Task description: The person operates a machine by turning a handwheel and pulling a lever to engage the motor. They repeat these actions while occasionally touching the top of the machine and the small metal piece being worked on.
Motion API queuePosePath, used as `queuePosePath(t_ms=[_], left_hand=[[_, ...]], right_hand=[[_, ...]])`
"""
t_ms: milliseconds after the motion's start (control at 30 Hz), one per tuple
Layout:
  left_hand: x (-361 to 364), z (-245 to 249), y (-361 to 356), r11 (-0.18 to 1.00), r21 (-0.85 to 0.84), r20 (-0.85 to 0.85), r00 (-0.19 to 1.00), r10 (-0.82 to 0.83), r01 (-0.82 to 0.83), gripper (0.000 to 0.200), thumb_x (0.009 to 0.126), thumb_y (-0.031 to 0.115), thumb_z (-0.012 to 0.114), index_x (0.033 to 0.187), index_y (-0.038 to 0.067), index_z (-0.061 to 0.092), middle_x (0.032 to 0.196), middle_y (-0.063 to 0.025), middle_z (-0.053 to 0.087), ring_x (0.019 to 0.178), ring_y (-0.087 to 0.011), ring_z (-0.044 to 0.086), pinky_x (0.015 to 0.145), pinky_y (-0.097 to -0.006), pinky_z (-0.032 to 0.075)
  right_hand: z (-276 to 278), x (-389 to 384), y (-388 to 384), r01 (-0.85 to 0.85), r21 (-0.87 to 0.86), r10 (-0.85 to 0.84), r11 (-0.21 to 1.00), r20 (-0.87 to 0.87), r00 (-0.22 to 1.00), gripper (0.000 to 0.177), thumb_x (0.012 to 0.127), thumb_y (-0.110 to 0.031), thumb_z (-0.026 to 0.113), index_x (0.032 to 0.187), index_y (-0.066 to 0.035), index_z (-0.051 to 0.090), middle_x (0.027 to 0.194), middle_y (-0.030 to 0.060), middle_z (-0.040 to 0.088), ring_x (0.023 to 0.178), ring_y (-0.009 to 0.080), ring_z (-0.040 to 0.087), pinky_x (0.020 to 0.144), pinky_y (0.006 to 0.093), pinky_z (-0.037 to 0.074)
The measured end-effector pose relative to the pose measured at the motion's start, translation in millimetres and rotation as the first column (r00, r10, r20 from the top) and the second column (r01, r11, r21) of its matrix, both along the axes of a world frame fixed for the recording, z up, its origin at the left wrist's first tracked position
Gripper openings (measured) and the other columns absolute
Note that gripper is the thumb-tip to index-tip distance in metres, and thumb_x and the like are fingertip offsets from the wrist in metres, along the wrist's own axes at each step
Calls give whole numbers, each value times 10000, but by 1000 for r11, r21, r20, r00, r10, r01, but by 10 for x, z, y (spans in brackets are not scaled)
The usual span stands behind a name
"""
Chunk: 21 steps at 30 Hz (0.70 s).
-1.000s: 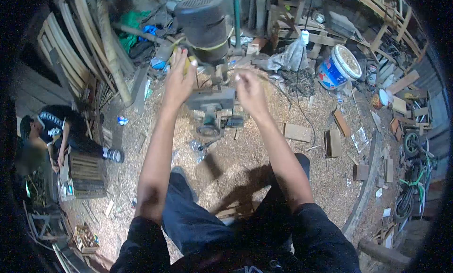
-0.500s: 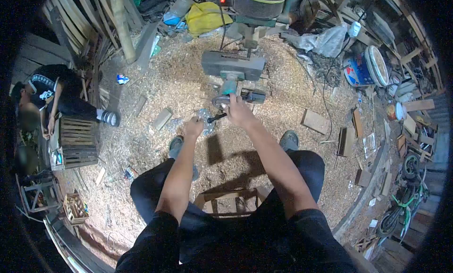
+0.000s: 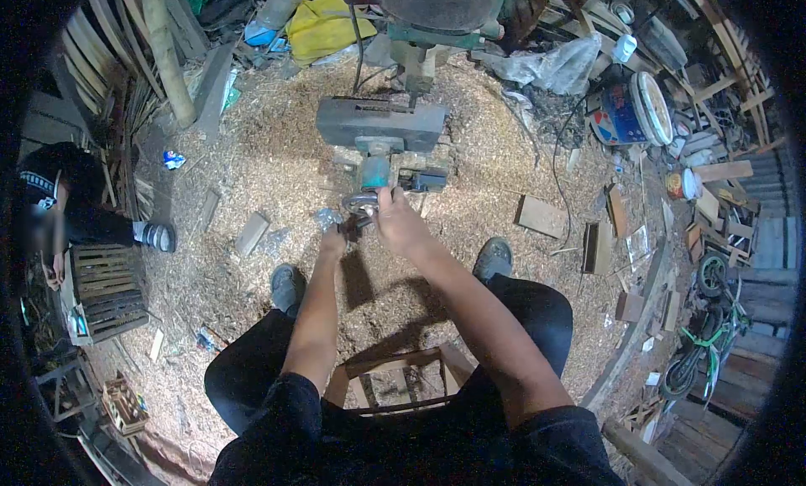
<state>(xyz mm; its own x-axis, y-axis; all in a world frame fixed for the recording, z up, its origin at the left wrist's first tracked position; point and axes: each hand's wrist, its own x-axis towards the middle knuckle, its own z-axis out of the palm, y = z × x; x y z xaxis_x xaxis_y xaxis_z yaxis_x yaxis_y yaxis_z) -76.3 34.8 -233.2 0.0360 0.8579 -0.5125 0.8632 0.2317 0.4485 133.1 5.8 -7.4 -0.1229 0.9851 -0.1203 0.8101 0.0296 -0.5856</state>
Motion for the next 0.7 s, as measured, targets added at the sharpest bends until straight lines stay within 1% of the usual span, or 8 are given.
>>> queuePosePath(t_ms=[67, 100, 200, 233, 333, 467, 567, 700], left_hand=[[38, 40, 85, 1000, 27, -12, 1000, 1, 0, 482, 966, 342, 419, 1238, -15, 596, 1247, -288, 595, 1130, -437, 585, 1004, -489, 454], [59, 301, 66, 998, 20, -41, 998, -57, 57, 506, 966, 360, 399, 1233, -19, 602, 1202, -296, 609, 1090, -449, 592, 994, -499, 455], [38, 483, -11, 993, 94, 53, 996, 71, -75, 499, 962, 359, 407, 1214, -25, 600, 1138, -298, 630, 1062, -463, 596, 975, -516, 456], [35, 492, -25, 983, 169, 70, 996, 59, -71, 486, 956, 376, 428, 1184, -14, 608, 1043, -293, 658, 996, -477, 619, 926, -536, 476], [130, 743, -119, 958, 262, 92, 991, 92, -113, 454, 948, 386, 450, 1137, 9, 617, 983, -298, 666, 936, -487, 636, 876, -548, 493], [364, 1293, -305, 953, 276, 65, 992, 109, -123, 391, 936, 380, 482, 1087, 46, 617, 942, -304, 667, 914, -490, 644, 843, -557, 502], [502, 1559, -429, 944, 320, 123, 991, 50, -87, 363, 930, 372, 520, 1042, 46, 634, 925, -285, 674, 928, -485, 643, 837, -536, 511], [749, 1910, -575, 942, 327, 186, 982, 14, -76, 325, 924, 316, 555, 1066, 43, 658, 956, -288, 674, 945, -467, 646, 868, -528, 506]], right_hand=[[47, 28, 12, 8, 23, -7, 1000, -46, 999, 411, 980, -193, 515, 1257, 15, 294, 1136, 367, 454, 988, 540, 548, 857, 564, 480], [56, 43, -32, 14, 24, -12, 1000, -71, 997, 381, 984, -192, 520, 1229, 9, 309, 1102, 341, 460, 956, 529, 549, 832, 568, 471], [31, 110, -48, 16, -9, -17, 1000, -86, 996, 374, 960, -165, 545, 1196, 9, 313, 1075, 328, 461, 930, 518, 551, 810, 565, 468], [6, 149, -36, -12, 11, 13, 1000, -80, 997, 402, 932, -151, 567, 1189, 5, 300, 1063, 321, 462, 927, 511, 549, 813, 566, 463], [-40, 260, -47, -57, -10, 55, 998, -99, 994, 442, 900, -129, 576, 1204, 1, 284, 1067, 323, 456, 935, 519, 542, 833, 570, 455], [-96, 404, -83, -88, -37, 84, 995, -97, 992, 655, 837, -39, 571, 1373, -9, 195, 1194, 327, 440, 1099, 511, 518, 941, 528, 446], [-307, 573, -127, -100, -3, 98, 995, -165, 981, 722, 788, 19, 557, 1421, -18, 211, 1266, 301, 445, 1182, 468, 504, 989, 490, 440], [-398, 785, -249, -75, 140, 110, 987, -264, 958, 673, 731, 75, 532, 1376, -4, 357, 1260, 272, 495, 1178, 429, 533, 999, 454, 450]])
